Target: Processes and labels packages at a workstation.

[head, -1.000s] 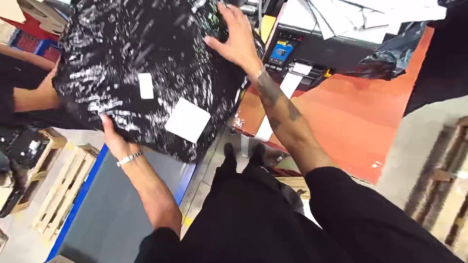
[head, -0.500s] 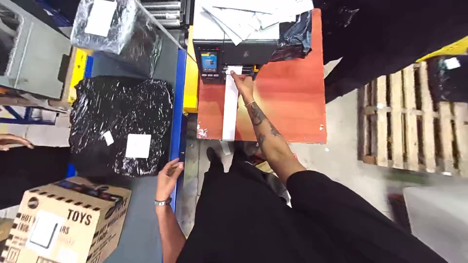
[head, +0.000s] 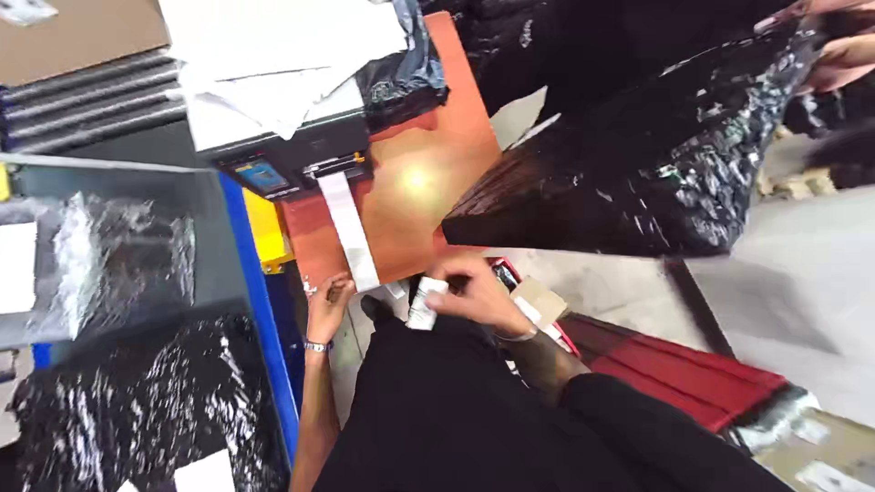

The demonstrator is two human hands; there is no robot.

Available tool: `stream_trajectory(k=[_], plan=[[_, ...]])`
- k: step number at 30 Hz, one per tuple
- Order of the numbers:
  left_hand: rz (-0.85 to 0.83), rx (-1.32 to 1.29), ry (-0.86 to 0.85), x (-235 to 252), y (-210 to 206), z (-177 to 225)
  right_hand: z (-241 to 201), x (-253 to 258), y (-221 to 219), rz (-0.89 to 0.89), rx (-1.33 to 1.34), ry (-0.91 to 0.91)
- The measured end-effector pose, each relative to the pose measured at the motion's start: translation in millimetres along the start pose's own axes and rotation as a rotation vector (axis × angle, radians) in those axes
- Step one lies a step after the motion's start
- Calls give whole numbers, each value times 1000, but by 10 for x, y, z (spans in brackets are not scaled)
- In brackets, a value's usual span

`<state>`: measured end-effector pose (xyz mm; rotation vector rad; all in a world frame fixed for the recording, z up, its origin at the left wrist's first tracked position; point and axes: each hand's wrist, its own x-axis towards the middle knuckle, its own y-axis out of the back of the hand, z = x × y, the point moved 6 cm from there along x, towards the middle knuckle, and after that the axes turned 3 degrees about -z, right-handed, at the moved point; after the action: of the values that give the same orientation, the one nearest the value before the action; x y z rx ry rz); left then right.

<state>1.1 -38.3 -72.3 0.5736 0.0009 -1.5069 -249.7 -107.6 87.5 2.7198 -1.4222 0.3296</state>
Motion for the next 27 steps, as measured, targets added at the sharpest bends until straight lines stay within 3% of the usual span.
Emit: stream_trajectory(k=[2, 3, 6, 8, 10, 14, 16, 19, 22, 25, 27], plan=[[-83, -33, -24, 457, -346, 111, -377, -265, 402, 123, -232, 83], [-149, -51, -5, 719, -588, 159, -481, -338, 622, 222, -475, 63], [-363, -119, 107, 1330, -1529, 281, -539, -464, 1167, 425, -1044, -190], [-397, -42, 82, 1630, -2096, 403, -356, -516, 1546, 457, -1072, -370], [-261, 44, -15, 1776, -2462, 444, 126, -647, 1963, 435, -994, -525], [-23, 151, -40, 1844, -2595, 447, 1131, -1094, 2848, 521, -1190, -740], [61, 202, -34, 1794, -2613, 441, 1476, -1500, 3217, 689, -1119, -887], [135, 212, 7, 1792, -2643, 503, 1610, -1923, 3878, 1058, -976, -973], [75, 102, 81, 1805, -2625, 484, 1825, -2232, 4421, 1151, -765, -1079], [-10, -127, 181, 1829, -2535, 540, 1913, -2003, 4376, 1088, -647, -1195], [9, -214, 190, 1709, -2393, 593, 1633, -1787, 3959, 1213, -608, -1098]])
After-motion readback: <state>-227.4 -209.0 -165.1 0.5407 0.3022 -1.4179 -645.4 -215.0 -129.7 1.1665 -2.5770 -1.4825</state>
